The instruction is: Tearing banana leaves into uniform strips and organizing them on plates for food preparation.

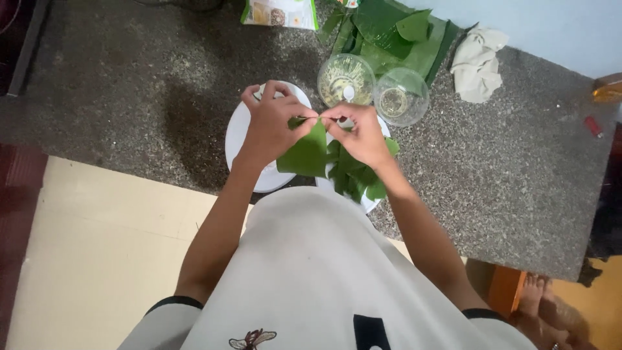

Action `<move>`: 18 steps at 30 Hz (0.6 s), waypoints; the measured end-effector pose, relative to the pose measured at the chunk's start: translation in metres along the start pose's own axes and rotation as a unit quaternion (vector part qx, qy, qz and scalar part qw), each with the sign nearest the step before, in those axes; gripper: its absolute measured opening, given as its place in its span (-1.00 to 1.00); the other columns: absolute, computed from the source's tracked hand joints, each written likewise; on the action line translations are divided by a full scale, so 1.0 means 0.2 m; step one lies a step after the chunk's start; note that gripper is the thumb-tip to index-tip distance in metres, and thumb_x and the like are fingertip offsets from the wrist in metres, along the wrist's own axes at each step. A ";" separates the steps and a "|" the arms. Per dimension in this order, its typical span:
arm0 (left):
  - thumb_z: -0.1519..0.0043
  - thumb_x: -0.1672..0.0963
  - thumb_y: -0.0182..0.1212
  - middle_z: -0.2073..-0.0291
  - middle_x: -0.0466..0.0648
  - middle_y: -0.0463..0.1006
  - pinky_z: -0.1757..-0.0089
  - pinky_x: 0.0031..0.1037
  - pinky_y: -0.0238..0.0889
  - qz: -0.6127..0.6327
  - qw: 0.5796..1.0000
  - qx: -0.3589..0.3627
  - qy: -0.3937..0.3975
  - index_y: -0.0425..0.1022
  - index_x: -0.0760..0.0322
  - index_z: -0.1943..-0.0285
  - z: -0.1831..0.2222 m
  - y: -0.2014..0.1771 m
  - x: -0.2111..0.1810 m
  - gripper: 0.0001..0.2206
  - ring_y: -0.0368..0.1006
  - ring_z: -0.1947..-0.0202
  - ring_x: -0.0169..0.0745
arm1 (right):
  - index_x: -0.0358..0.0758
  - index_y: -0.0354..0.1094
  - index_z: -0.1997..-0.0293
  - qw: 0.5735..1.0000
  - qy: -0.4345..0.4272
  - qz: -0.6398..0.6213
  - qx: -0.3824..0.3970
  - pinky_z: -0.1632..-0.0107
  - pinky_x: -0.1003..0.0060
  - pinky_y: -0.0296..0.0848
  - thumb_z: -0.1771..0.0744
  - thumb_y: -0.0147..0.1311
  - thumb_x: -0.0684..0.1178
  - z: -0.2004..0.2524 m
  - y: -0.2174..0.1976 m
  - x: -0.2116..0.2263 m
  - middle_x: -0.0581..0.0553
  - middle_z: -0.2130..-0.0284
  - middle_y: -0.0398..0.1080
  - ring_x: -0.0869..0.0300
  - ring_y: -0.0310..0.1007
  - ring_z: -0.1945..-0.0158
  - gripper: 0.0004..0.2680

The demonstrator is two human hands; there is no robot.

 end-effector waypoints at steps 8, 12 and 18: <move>-0.12 0.11 0.29 0.47 -0.26 0.49 0.00 0.09 -0.25 -0.078 0.995 0.003 0.064 0.55 0.00 0.40 -0.02 -0.01 -0.04 -0.95 0.23 0.06 -0.17 | -0.33 0.43 0.29 0.996 -0.037 0.062 0.046 0.34 0.39 0.35 -0.27 0.05 -0.33 -0.01 0.01 -0.03 -0.17 0.53 0.44 0.19 0.39 0.48 -0.92; -0.06 0.22 0.30 0.42 -0.34 0.47 -0.01 0.03 -0.21 -0.154 0.977 -0.010 0.145 0.44 -0.02 0.49 0.00 -0.02 -0.09 -0.81 0.22 0.05 -0.15 | -0.30 0.40 0.28 0.991 -0.065 0.088 0.082 0.39 0.50 0.38 -0.27 0.01 -0.37 0.01 0.02 -0.05 -0.10 0.47 0.44 0.28 0.40 0.46 -0.89; 0.02 0.34 0.15 0.55 -0.38 0.35 0.00 0.01 -0.22 -0.128 0.975 -0.031 0.177 0.42 0.05 0.55 -0.02 -0.02 -0.15 -0.74 0.23 0.08 -0.12 | -0.27 0.40 0.25 0.997 0.024 -0.027 0.069 0.34 0.55 0.41 -0.29 -0.07 -0.35 0.05 -0.01 -0.15 -0.07 0.52 0.43 0.31 0.40 0.47 -0.86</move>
Point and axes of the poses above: each hand's wrist, its own z-axis away from the middle knuckle, its own y-axis out of the palm, x = y × z, the point moved 6 cm from there along -z, towards the middle knuckle
